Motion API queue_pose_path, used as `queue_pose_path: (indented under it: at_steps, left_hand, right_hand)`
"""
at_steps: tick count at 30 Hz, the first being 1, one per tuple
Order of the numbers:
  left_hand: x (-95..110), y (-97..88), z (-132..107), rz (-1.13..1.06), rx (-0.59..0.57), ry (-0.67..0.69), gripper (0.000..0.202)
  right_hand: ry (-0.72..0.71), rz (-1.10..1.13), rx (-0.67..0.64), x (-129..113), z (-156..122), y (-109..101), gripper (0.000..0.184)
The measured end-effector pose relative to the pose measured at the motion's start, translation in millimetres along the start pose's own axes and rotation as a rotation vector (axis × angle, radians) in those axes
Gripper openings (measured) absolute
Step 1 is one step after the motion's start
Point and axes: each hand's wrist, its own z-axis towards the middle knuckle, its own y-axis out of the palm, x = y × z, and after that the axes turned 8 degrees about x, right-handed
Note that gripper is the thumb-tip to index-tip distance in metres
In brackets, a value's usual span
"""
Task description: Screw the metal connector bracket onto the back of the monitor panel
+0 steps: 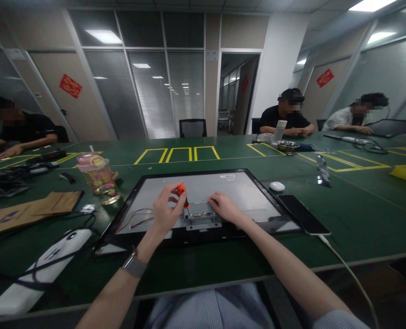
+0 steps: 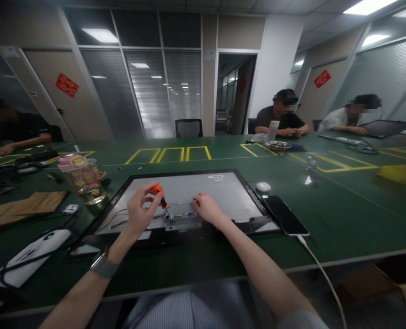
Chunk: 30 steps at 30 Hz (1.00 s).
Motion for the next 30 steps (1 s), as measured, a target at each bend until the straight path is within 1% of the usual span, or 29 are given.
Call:
queue_pose_path:
  at_steps: [5,14,19,23,25,30]
  left_hand:
    - [-2,0.5,0,-0.026,0.01,-0.036,0.025]
    - [-2,-2.8,0,-0.032,0.007,-0.046,0.024]
    - [1,-1.6,-1,-0.16,0.026,-0.13,0.02]
    - [3,2.0,0,-0.207,0.069,-0.136,0.017]
    - [4,2.8,1,-0.225,0.052,-0.156,0.017]
    - [7,1.5,3,-0.304,-0.014,-0.256,0.022]
  right_hand:
    - [0.0,-0.007,-0.01,-1,1,-2,0.024]
    - [-0.024,-0.021,-0.019,-2,1,-3,0.026]
    - [-0.032,-0.025,-0.021,-2,0,-4,0.025]
    - [-0.034,-0.032,-0.025,-4,-1,-5,0.025]
    - [-0.031,-0.036,-0.026,-4,-1,-6,0.026]
    - [-0.023,-0.048,-0.03,-4,-1,-5,0.028]
